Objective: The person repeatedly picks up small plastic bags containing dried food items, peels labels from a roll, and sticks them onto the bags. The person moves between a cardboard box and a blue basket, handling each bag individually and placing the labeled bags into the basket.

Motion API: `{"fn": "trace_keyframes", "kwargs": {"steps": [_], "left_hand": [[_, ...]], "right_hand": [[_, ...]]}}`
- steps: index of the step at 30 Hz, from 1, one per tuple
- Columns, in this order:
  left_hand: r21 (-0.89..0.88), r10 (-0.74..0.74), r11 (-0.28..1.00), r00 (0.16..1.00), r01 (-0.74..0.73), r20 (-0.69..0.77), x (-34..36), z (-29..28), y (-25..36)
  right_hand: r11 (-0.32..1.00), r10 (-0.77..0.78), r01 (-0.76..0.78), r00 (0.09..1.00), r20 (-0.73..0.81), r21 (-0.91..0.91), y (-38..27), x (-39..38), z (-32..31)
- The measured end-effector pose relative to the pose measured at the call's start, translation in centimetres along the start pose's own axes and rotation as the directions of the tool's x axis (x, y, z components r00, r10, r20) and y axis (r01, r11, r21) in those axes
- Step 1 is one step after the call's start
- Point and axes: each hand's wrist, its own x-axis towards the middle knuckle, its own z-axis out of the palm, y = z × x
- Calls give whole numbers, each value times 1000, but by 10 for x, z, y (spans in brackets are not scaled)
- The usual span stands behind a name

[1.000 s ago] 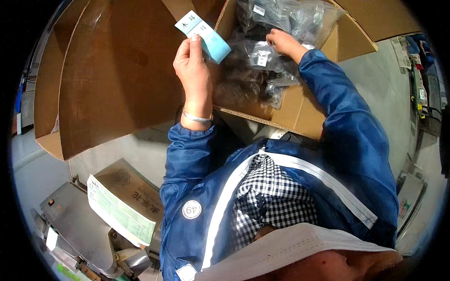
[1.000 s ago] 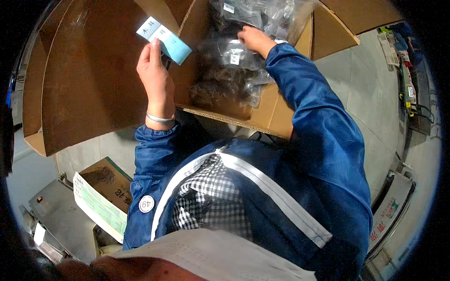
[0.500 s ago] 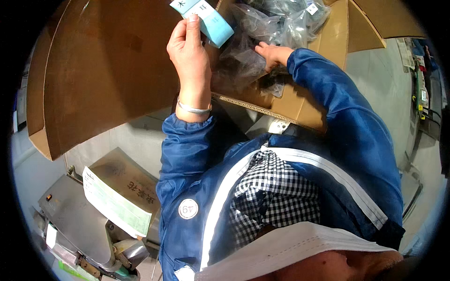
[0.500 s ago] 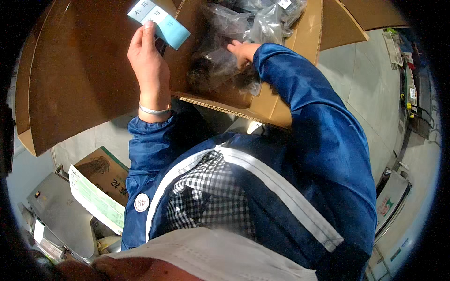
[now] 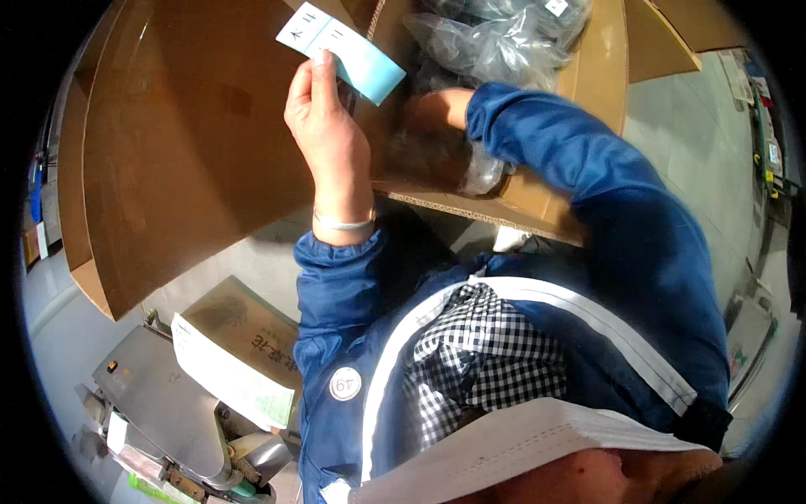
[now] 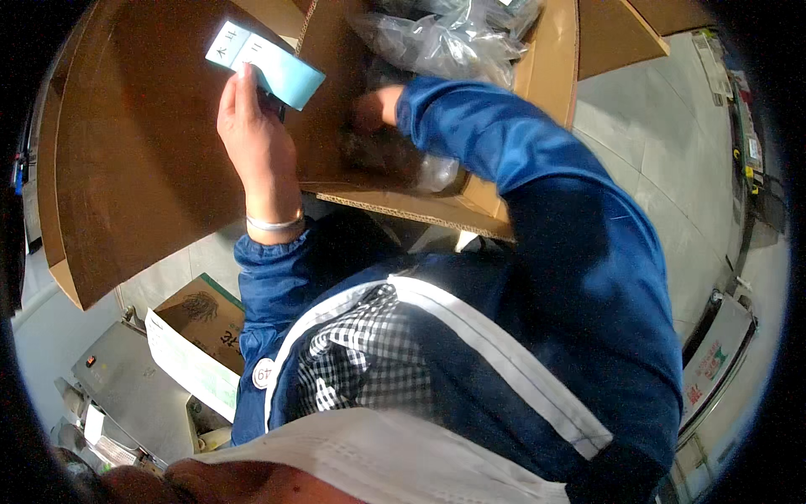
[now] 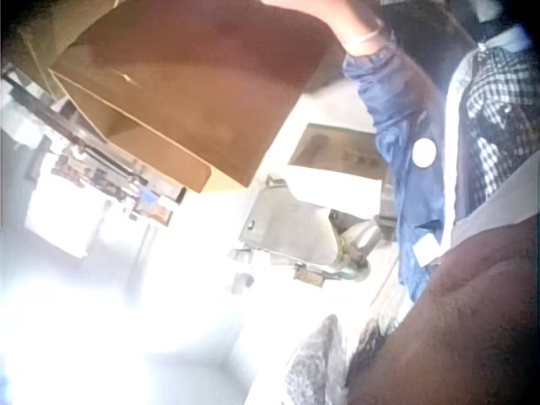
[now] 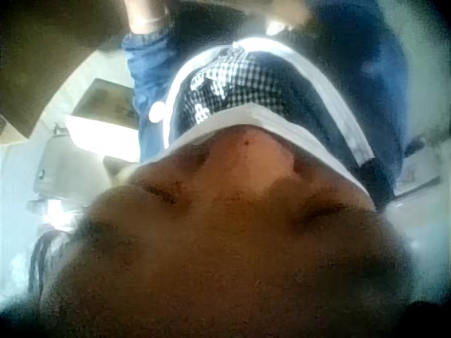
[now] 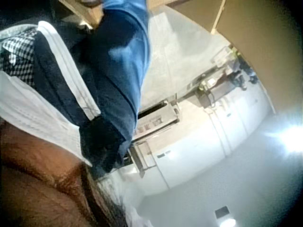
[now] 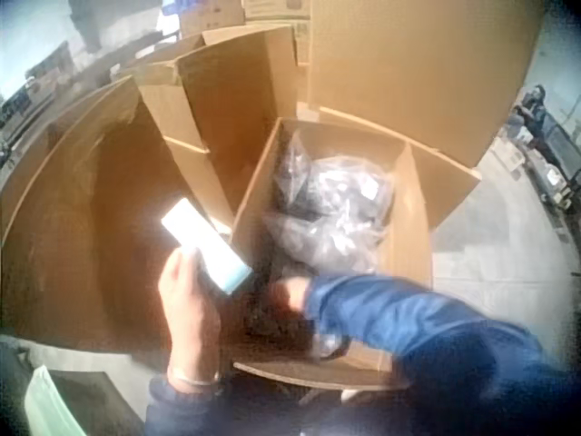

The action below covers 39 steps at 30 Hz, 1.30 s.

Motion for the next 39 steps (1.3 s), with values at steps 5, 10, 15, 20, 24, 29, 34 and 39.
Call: {"fn": "trace_keyframes", "kwargs": {"steps": [5,10,15,20,24,29,34,39], "left_hand": [[49,43,998,997,-40,-59,-11,-9,10],[46,23,999,999,-21,-43,-12,-2,13],[102,36,994,999,-36,-5,-7,-3,6],[61,10,998,1000,-9,-21,-5,-6,6],[27,24,999,1000,-24,-16,-4,-1,11],[-87,3,996,986,-17,-164,-7,0,20],[-31,139,989,977,-146,-163,-5,2,45],[8,255,967,956,-256,-146,2,11,83]], "right_hand": [[745,154,-263,962,-225,-613,-122,45,63],[721,307,-408,913,-270,-560,-103,38,65],[768,204,-272,962,-182,-580,-117,16,18],[906,295,-308,951,-87,-289,-244,-36,-144],[974,77,-40,984,-158,224,-297,-130,-233],[747,210,164,861,-463,644,-306,-199,-230],[574,227,389,770,-596,721,-303,-225,-216],[516,172,584,646,-743,627,-292,-237,-210]]}}
